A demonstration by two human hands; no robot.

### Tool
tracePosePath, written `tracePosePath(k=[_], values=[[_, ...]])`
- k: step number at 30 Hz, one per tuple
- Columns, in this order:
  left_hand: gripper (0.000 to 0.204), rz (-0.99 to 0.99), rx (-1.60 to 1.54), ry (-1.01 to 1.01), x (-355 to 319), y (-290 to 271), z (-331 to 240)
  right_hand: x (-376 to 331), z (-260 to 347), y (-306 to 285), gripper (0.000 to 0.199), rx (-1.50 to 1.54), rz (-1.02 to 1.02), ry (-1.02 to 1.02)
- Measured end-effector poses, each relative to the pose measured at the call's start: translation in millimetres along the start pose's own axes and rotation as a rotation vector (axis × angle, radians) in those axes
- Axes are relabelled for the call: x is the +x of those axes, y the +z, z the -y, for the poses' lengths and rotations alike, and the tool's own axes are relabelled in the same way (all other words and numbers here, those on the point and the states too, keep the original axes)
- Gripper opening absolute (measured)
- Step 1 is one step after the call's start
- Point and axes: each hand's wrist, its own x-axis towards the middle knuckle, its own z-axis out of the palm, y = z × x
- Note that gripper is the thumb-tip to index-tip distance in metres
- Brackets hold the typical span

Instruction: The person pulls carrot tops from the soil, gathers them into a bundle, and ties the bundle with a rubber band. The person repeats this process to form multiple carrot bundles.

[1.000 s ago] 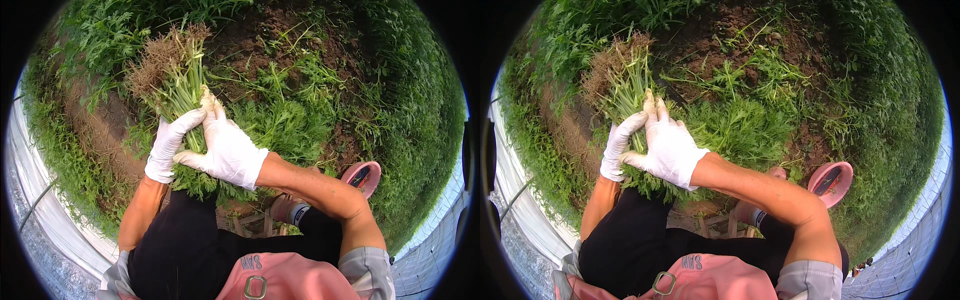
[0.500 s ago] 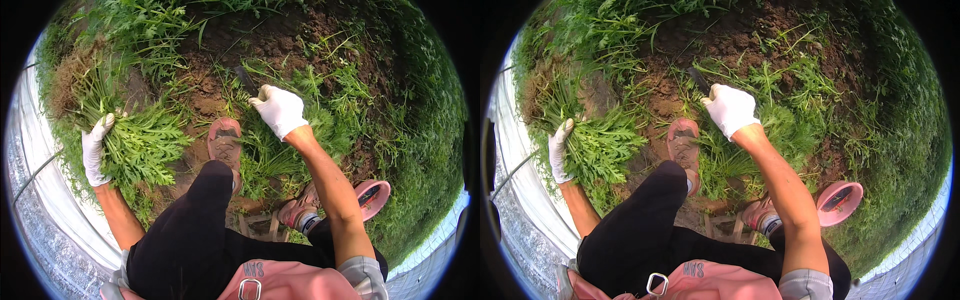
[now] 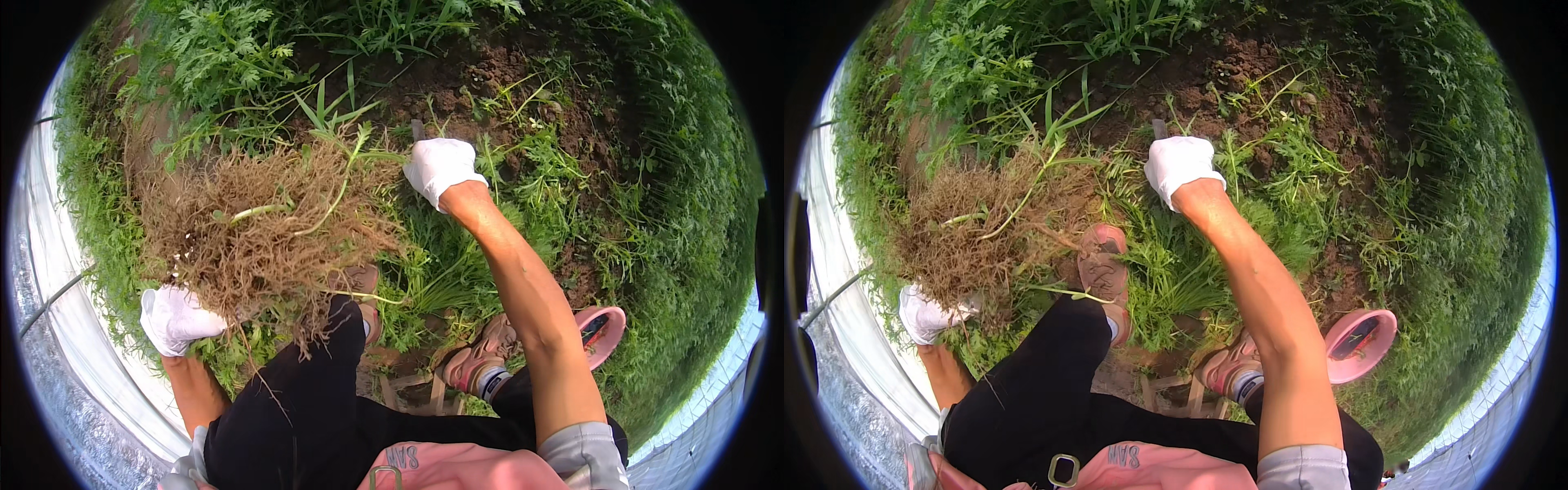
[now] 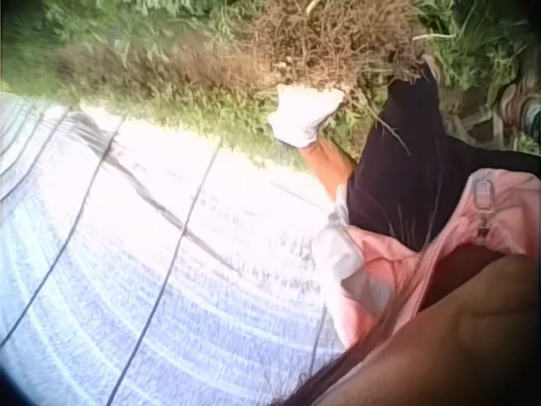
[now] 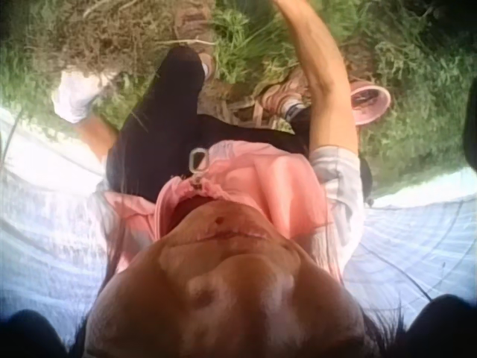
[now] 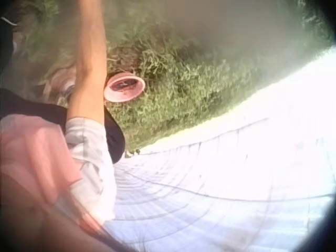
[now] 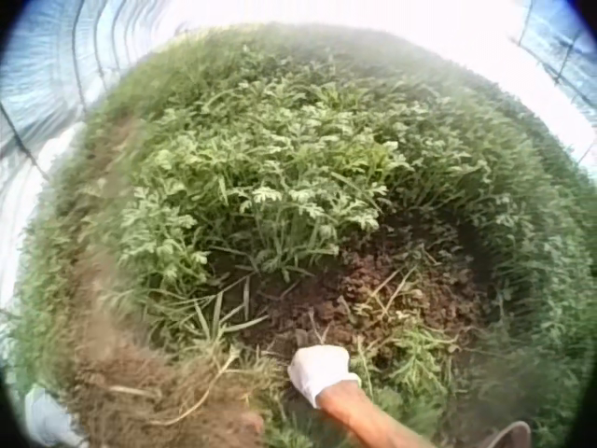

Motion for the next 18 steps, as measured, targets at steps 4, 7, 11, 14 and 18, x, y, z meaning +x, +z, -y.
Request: tracePosePath(k=[4,7,11,14,18], values=[[0.047,0.045,0.035,-0.078,0,1,-2,-4,-9,-20,0.026,0.066,-0.021,0.002],[0.05,0.106,-0.052,-0.104,9,-10,-9,-2,-15,-50,0.033,0.167,-0.115,0.188],[0.055,0.215,-0.216,-0.091,28,-28,-35,-7,-85,-105,0.034,0.66,-0.514,0.312],[0.06,0.287,-0.364,-0.04,49,-43,-72,-26,-166,-154,0.021,0.948,-0.639,0.265],[0.065,0.258,-0.537,0.086,89,-44,-147,-72,-258,-184,0.025,0.86,-0.367,0.343]])
